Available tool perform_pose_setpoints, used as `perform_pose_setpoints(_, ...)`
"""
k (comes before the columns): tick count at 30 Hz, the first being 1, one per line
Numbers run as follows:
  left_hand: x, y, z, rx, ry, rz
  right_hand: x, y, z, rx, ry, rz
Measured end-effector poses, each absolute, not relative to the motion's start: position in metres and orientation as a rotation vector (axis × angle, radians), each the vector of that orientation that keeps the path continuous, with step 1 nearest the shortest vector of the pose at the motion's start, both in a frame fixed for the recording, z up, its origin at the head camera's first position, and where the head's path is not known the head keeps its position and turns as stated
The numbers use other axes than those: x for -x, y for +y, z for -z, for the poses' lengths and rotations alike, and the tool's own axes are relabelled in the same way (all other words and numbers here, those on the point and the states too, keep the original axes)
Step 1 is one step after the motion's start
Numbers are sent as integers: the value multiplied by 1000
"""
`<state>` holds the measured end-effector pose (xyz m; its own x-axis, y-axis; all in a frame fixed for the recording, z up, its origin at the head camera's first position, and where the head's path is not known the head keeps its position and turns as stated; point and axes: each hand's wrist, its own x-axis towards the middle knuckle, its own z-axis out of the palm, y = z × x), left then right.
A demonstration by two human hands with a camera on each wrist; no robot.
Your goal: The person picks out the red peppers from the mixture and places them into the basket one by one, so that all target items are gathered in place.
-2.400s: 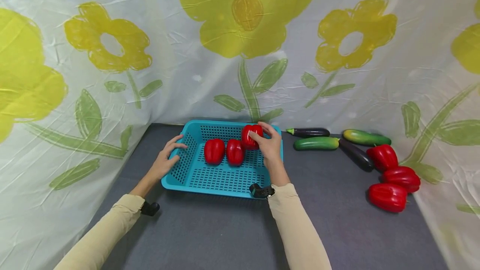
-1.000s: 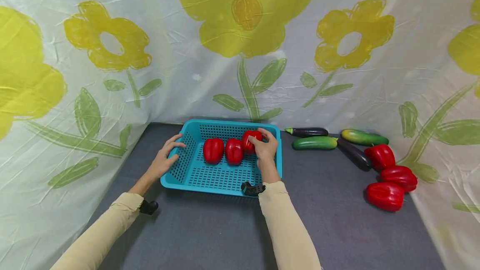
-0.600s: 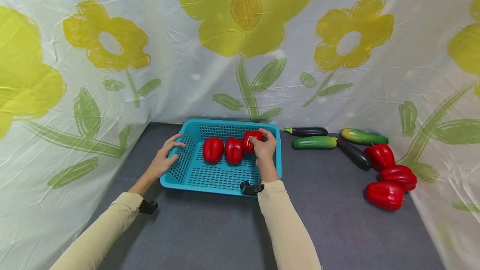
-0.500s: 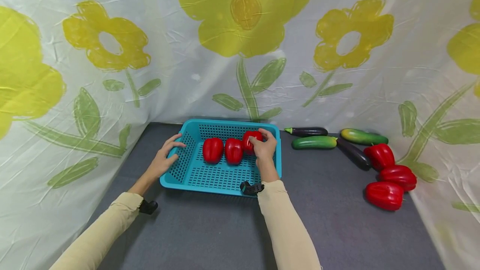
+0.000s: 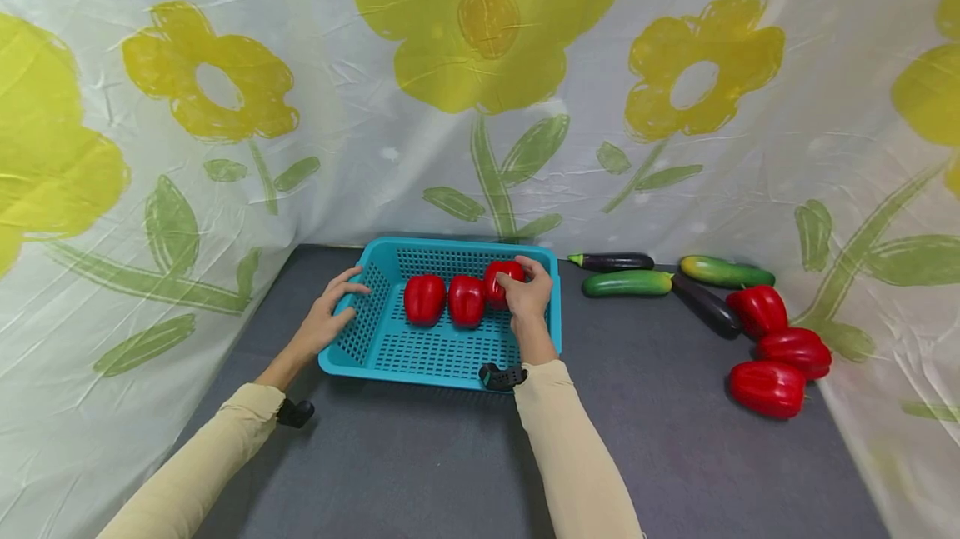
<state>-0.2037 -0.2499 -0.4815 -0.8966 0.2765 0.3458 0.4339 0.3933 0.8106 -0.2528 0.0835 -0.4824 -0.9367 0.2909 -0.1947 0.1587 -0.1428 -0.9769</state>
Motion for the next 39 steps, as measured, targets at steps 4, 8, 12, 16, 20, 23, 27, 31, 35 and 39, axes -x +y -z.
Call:
perform_pose_setpoints(4,203,-250,481,627,-2501,1523,252,83,481,518,-1993,-2250)
perform_pose_setpoints(8,204,-250,481,630,-2504,1515,251,83,481,526,-1994,-2251)
perform_pose_setpoints(12,205,-250,482,631,-2502,1506,250,84,480,533,-1999,-2247)
perform_pose_setpoints(16,208,-252,488,615,-2510,1513,250,85,480,513,-2007,-2239)
perform_pose_setpoints(20,209,-253,490,607,-2520,1509,249,89,473,450,-2015,-2215)
perform_pose_setpoints(23,211,-254,494,609,-2513,1511,249,92,466,388,-1999,-2209)
perform_pose_setpoints(27,221,-261,513,604,-2503,1506,250,96,461,348,-1977,-2230)
perform_pose_setpoints(31,225,-265,521,614,-2501,1489,250,99,458,348,-1985,-2245)
perform_pose_setpoints(35,226,-266,523,631,-2480,1491,249,102,455,329,-1983,-2248)
perform_pose_setpoints(39,225,-266,523,631,-2471,1491,250,107,455,310,-1979,-2263)
